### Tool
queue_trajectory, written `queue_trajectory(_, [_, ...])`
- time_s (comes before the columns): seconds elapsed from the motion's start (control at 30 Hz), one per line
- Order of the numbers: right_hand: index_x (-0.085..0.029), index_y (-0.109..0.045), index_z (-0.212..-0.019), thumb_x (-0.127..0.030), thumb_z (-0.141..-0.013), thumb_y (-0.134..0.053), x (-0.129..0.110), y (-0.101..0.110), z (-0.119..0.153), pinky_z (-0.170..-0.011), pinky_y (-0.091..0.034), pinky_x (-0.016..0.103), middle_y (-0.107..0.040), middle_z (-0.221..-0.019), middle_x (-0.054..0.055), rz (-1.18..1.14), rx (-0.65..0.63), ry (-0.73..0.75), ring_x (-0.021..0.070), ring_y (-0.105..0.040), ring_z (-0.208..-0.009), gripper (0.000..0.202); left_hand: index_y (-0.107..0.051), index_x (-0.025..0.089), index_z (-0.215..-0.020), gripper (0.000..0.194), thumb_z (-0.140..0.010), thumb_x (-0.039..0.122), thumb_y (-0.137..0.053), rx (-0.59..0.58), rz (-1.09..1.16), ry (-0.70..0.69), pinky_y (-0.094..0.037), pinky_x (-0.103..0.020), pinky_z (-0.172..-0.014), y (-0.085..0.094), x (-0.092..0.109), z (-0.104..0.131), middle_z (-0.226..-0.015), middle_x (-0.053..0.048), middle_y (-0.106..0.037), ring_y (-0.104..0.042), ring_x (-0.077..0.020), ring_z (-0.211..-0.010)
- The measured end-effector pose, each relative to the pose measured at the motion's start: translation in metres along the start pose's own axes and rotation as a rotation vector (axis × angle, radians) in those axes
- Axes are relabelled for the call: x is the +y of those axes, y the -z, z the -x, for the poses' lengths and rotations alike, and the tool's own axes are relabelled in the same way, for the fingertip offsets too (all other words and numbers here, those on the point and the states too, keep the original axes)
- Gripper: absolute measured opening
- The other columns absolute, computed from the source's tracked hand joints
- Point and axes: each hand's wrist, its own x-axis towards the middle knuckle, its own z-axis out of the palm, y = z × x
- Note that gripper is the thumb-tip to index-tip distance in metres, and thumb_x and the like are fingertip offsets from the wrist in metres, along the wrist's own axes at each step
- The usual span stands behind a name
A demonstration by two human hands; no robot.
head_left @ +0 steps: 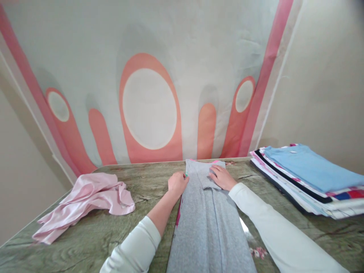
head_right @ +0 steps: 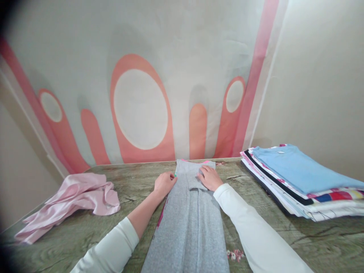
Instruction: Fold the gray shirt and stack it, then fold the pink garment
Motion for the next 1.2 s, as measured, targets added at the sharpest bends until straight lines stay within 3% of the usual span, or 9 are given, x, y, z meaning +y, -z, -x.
queue_trajectory(0.43, [-0.016, -0.045, -0.129, -0.042, -0.090, -0.031, -0.001, 0.003, 0.000, -0.103, -0.024, 0.037, -0.042, -0.137, 0.009, 0.008, -0.100, -0.021, 0.0206, -0.033, -0.127, 0.049, -0.068, 0.021, -0.077, 0.018, -0.073, 0.031, -0.053, -0.055, 0.004, 0.047, -0.046, -0.032, -0.071, 0.011, -0.007, -0.006, -0.083, -0.008, -0.067, -0.062, -0.0248, -0.081])
queue_trajectory(0.53, [-0.016, -0.043, -0.131, -0.042, -0.090, -0.031, -0.002, 0.005, 0.000, -0.104, -0.023, 0.039, -0.038, -0.140, 0.009, 0.017, -0.132, -0.036, 0.0210, -0.030, -0.129, 0.050, -0.063, 0.021, -0.098, 0.026, -0.079, 0.030, -0.048, -0.019, 0.015, -0.073, -0.040, -0.033, -0.087, 0.012, 0.001, 0.001, -0.107, -0.008, -0.062, -0.056, -0.0228, -0.102])
queue_trajectory(0.6, [-0.015, -0.041, -0.133, -0.042, -0.090, -0.031, -0.002, 0.006, 0.000, -0.104, -0.022, 0.039, -0.036, -0.141, 0.010, 0.015, -0.148, -0.038, 0.0212, -0.028, -0.130, 0.051, -0.054, 0.022, -0.114, 0.034, -0.083, 0.033, -0.045, -0.011, 0.025, -0.257, -0.030, -0.033, -0.099, 0.008, 0.007, 0.006, -0.124, -0.007, -0.053, -0.045, -0.0203, -0.118])
queue_trajectory(0.67, [-0.015, -0.039, -0.134, -0.043, -0.090, -0.030, -0.002, 0.006, 0.000, -0.104, -0.021, 0.039, -0.035, -0.142, 0.010, 0.010, -0.157, -0.025, 0.0212, -0.028, -0.130, 0.053, -0.045, 0.022, -0.126, 0.043, -0.088, 0.040, -0.038, -0.055, 0.017, -0.454, -0.021, -0.036, -0.105, 0.002, 0.010, 0.011, -0.136, -0.007, -0.042, -0.034, -0.0202, -0.127])
queue_trajectory(0.73, [-0.017, -0.038, -0.135, -0.044, -0.090, -0.028, -0.002, 0.006, 0.001, -0.104, -0.020, 0.041, -0.033, -0.143, 0.009, 0.011, -0.166, -0.020, 0.0212, -0.027, -0.130, 0.053, -0.034, 0.019, -0.134, 0.053, -0.090, 0.047, -0.030, -0.118, -0.009, -0.550, -0.017, -0.040, -0.106, -0.006, 0.012, 0.014, -0.143, -0.009, -0.031, -0.025, -0.0220, -0.132])
queue_trajectory(0.87, [-0.021, -0.035, -0.136, -0.049, -0.089, -0.026, 0.004, 0.005, 0.002, -0.104, -0.016, 0.047, -0.030, -0.145, 0.008, 0.048, -0.178, -0.112, 0.0235, -0.024, -0.132, 0.055, -0.023, 0.014, -0.140, 0.064, -0.090, 0.054, -0.021, -0.154, -0.057, -0.471, -0.016, -0.042, -0.107, -0.017, 0.014, 0.023, -0.147, -0.012, -0.021, -0.016, -0.0253, -0.135])
queue_trajectory(1.03, [-0.018, -0.043, -0.131, -0.047, -0.087, -0.033, 0.014, 0.017, -0.002, -0.103, -0.014, 0.054, -0.031, -0.144, 0.010, 0.134, -0.192, -0.224, 0.0305, -0.021, -0.132, 0.054, -0.028, 0.011, -0.139, 0.071, -0.087, 0.059, -0.020, -0.102, -0.078, -0.283, -0.015, -0.048, -0.107, -0.021, 0.037, 0.054, -0.145, -0.015, -0.023, -0.016, -0.0314, -0.134])
queue_trajectory(1.1, [-0.014, -0.047, -0.128, -0.040, -0.085, -0.040, 0.011, 0.027, -0.005, -0.104, -0.016, 0.054, -0.034, -0.142, 0.013, 0.125, -0.240, -0.171, 0.0318, -0.025, -0.131, 0.050, -0.032, 0.013, -0.138, 0.074, -0.084, 0.063, -0.022, -0.084, -0.073, -0.234, -0.018, -0.050, -0.105, -0.020, 0.051, 0.070, -0.144, -0.016, -0.027, -0.019, -0.0345, -0.133])
queue_trajectory(1.2, [-0.011, -0.051, -0.124, -0.025, -0.083, -0.041, -0.011, 0.037, -0.007, -0.104, -0.025, 0.045, -0.044, -0.135, 0.015, -0.013, -0.300, 0.055, 0.0268, -0.036, -0.126, 0.044, -0.048, 0.015, -0.126, 0.062, -0.085, 0.057, -0.030, -0.094, -0.089, -0.261, -0.025, -0.052, -0.100, -0.011, 0.066, 0.083, -0.132, -0.020, -0.044, -0.035, -0.0379, -0.125])
